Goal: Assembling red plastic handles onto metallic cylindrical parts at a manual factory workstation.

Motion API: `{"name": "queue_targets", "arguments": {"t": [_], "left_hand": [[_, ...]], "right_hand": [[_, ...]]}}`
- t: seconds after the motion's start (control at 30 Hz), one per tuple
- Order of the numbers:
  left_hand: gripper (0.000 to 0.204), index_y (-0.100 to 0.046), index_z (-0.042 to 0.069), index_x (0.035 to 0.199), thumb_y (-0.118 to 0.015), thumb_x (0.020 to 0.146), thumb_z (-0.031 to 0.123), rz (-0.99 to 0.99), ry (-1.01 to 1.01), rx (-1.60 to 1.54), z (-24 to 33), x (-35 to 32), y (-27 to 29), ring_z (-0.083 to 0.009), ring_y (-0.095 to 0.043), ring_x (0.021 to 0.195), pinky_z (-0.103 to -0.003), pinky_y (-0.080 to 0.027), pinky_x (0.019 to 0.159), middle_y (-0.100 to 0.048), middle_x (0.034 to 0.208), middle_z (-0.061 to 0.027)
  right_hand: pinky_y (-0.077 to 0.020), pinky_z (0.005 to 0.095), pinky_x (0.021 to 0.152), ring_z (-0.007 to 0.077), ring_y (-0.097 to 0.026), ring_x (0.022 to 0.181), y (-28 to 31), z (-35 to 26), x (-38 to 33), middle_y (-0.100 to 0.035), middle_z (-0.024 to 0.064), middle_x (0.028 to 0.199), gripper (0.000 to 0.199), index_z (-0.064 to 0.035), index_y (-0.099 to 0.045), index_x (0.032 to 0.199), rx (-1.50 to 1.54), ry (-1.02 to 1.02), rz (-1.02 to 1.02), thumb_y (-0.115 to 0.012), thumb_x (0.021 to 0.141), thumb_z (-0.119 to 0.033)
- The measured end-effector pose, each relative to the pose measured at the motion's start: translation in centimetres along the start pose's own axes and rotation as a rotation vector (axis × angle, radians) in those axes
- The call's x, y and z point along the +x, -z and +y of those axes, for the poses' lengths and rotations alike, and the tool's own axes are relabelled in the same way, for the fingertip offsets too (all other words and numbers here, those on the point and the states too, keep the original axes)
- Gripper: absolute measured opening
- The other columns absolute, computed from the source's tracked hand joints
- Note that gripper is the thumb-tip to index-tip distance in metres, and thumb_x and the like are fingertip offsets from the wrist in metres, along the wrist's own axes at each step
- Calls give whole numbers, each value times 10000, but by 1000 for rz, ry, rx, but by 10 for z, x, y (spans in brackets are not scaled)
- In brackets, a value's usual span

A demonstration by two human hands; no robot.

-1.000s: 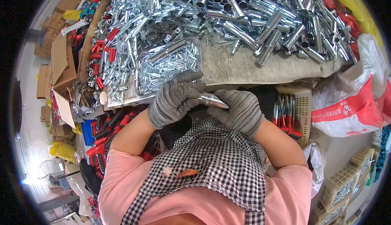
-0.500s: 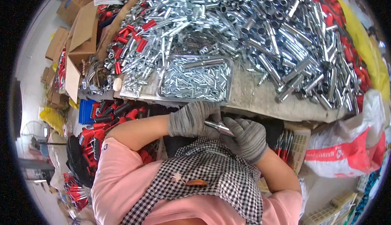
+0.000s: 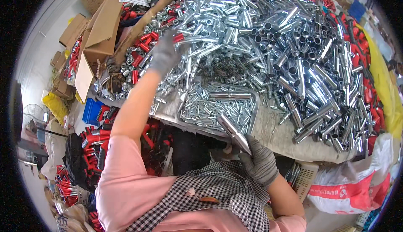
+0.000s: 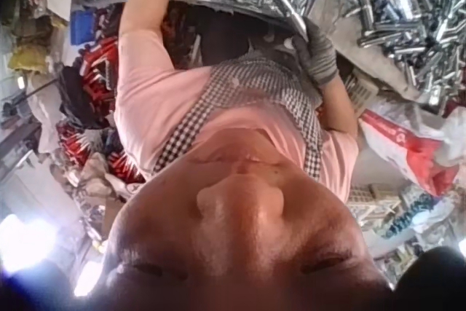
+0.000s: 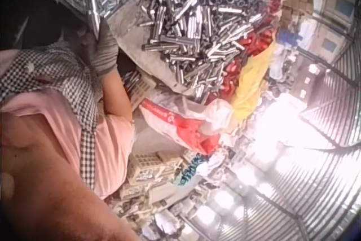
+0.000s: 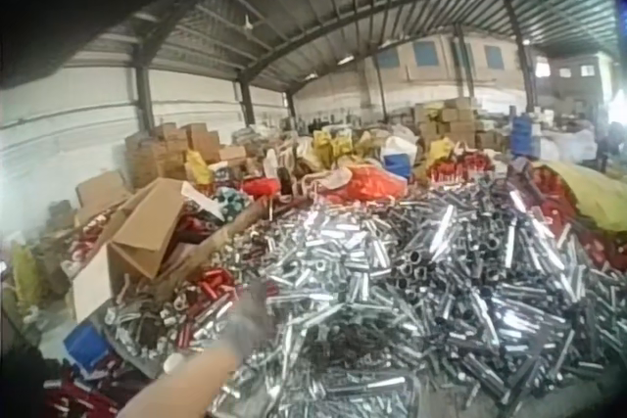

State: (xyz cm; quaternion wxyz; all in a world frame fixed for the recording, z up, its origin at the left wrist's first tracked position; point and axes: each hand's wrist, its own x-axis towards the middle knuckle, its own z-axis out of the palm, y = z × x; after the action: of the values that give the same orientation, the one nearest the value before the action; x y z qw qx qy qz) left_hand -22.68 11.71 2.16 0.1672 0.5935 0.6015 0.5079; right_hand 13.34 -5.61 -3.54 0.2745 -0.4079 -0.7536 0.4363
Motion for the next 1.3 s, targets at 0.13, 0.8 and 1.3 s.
{"name": "queue_targets", "arguments": {"t": [0.13, 0.8, 1.3], "left_hand": [[786, -454, 6, 1272, -741, 699, 461, -161, -121, 1199, -93, 92, 27, -350, -506, 1177, -398, -397, 999, -529, 1254, -214], [419, -526, 50, 1186, -642, 879, 311, -644, 270, -747, 42, -140, 6, -145, -592, 827, -267, -493, 703, -638, 977, -82], [520, -464, -50, 1190, -589, 893, 358, -459, 682, -1681, 40, -174, -34, -293, -620, 892, -353, -582, 729, -578, 1069, -221]], "right_hand": [[-501, 300, 737, 186, -637, 795, -6, -7, 11, -652, 130, 906, 452, 34, -456, 1262, 11, 61, -56, -561, 882, -187], [-475, 304, 837, 154, -555, 911, -18, -29, -27, -569, 74, 1012, 630, 53, -468, 1248, 755, -146, -133, -598, 881, -443], [-337, 176, 465, 33, -423, 502, -10, -19, -57, -577, 25, 753, 657, 19, -495, 1254, 775, -111, 94, -628, 848, -480]]}}
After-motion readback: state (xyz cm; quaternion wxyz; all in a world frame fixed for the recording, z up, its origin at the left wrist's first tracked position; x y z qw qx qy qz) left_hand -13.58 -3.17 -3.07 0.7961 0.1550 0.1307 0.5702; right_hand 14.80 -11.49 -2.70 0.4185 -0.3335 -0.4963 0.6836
